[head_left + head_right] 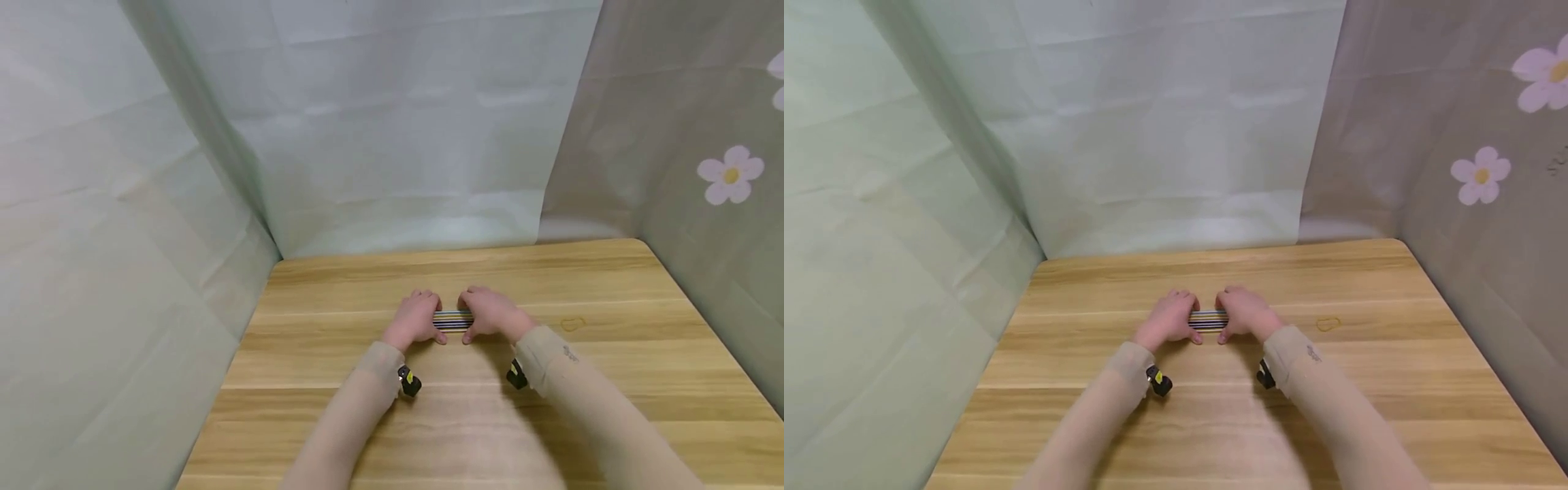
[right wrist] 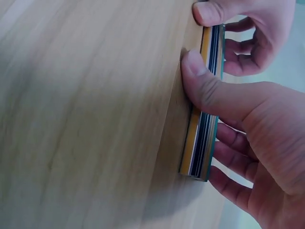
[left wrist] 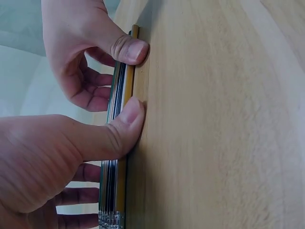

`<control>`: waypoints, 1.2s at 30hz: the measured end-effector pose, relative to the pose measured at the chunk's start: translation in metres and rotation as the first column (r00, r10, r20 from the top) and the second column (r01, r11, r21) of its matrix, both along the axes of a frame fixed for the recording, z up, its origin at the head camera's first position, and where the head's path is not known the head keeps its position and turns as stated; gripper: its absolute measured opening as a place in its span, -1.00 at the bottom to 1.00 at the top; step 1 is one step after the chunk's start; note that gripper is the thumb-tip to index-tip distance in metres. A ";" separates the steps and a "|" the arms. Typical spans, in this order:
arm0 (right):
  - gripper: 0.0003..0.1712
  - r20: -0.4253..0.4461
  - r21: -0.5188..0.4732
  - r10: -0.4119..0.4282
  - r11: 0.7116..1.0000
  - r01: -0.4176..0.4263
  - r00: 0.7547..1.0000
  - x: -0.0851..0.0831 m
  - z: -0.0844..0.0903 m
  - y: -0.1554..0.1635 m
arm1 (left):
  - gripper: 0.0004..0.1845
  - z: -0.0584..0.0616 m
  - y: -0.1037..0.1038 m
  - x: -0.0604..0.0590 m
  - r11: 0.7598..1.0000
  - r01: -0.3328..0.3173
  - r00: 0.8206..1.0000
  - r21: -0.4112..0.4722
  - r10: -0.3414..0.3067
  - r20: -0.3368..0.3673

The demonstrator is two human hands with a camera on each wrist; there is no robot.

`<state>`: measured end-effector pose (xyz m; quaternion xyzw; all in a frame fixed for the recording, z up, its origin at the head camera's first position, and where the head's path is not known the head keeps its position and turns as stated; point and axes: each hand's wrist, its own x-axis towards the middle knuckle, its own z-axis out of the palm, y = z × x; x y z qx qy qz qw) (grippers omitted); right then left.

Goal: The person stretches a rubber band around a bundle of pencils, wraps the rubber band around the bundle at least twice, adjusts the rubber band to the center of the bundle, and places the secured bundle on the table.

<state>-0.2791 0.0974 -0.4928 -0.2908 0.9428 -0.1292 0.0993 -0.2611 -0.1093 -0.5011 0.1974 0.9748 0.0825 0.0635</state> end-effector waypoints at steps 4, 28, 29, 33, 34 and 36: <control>-0.24 0.004 -0.022 0.008 1.000 -0.007 1.000 -0.001 -0.004 0.001 | -0.26 -0.001 0.001 0.000 1.000 -0.014 1.000 0.012 0.014 0.006; -0.51 0.038 -0.004 -0.041 0.999 0.041 0.998 0.009 -0.005 -0.002 | -0.48 0.000 0.004 0.005 1.000 -0.015 1.000 0.001 0.015 0.019; -0.54 0.039 -0.004 -0.034 0.999 0.034 0.999 0.011 -0.004 -0.002 | -0.50 0.000 0.004 0.006 1.000 -0.002 1.000 -0.009 0.002 0.012; -0.64 0.022 0.015 0.002 1.000 -0.002 1.000 0.019 -0.002 -0.004 | -0.58 -0.001 0.004 0.011 0.999 0.029 0.999 -0.027 -0.029 0.013; -0.65 0.011 0.026 0.011 1.000 -0.011 1.000 0.021 -0.002 -0.005 | -0.59 -0.002 0.004 0.013 0.999 0.035 0.999 -0.034 -0.035 0.014; -0.67 -0.007 0.052 0.024 0.998 -0.023 1.000 0.025 -0.002 -0.005 | -0.60 -0.002 0.005 0.016 0.997 0.047 0.999 -0.061 -0.047 0.008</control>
